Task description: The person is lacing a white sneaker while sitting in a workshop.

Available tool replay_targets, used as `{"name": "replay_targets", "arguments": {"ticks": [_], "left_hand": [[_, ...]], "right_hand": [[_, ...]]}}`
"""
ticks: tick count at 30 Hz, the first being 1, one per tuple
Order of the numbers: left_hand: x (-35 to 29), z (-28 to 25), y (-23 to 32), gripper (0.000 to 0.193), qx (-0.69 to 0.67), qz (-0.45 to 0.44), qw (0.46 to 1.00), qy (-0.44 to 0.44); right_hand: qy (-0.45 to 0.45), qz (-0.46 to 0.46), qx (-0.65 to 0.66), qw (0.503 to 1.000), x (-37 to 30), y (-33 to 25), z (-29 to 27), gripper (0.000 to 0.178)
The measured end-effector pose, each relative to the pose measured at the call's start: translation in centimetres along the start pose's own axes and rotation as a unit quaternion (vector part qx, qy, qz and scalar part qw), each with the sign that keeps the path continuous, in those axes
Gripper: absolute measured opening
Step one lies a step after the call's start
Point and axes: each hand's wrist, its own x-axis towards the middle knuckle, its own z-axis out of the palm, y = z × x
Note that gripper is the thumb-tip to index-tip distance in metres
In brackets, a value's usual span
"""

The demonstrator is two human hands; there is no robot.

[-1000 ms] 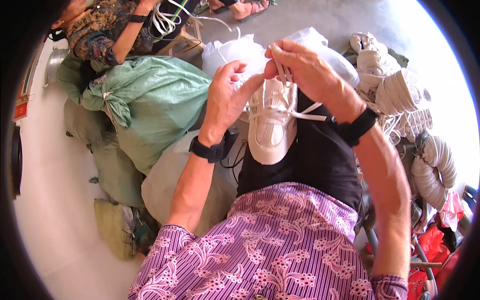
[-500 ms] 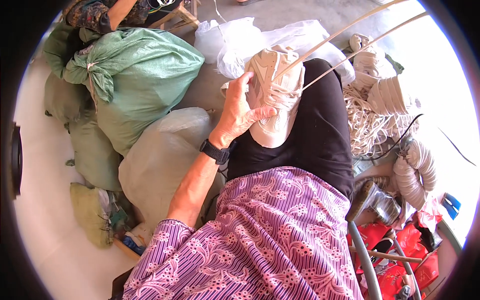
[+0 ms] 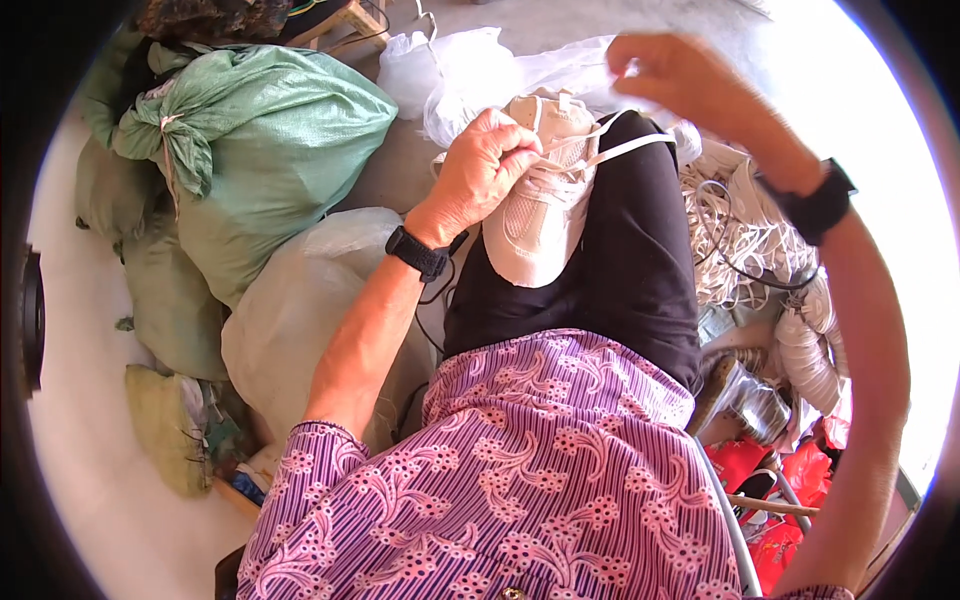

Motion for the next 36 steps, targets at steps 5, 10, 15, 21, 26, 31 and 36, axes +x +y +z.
{"name": "replay_targets", "arguments": {"ticks": [5, 10, 15, 21, 26, 31, 36], "left_hand": [[-0.3, -0.4, 1.1, 0.003, -0.045, -0.091, 0.994, 0.029], [-0.6, -0.4, 1.4, 0.009, -0.085, -0.11, 0.99, -0.023], [-0.6, -0.3, 1.2, 0.012, -0.115, -0.141, 0.983, -0.03], [0.7, -0.3, 2.4, 0.014, -0.068, -0.127, 0.986, -0.089], [1.3, 0.1, 2.6, 0.019, -0.11, -0.164, 0.968, -0.152], [1.8, 0.4, 2.6, 0.023, -0.14, -0.198, 0.954, -0.177], [2.1, 0.2, 2.5, 0.019, -0.177, -0.215, 0.937, -0.211]], "right_hand": [[-0.024, -0.039, -0.029, 0.999, -1.4, -2.0, 5.8, 0.022], [-0.018, -0.047, 0.0, 0.999, -1.6, -0.3, 8.7, 0.021], [-0.049, 0.018, 0.059, 0.997, -2.0, -1.6, 7.6, 0.019], [-0.04, 0.054, 0.031, 0.997, -2.5, -1.5, 7.1, 0.022], [-0.013, 0.041, 0.049, 0.998, -3.2, -1.4, 7.5, 0.019], [0.102, -0.058, -0.052, 0.992, -3.4, -0.6, 9.1, 0.016], [0.126, -0.063, -0.054, 0.989, -3.9, -0.9, 9.0, 0.015]]}}
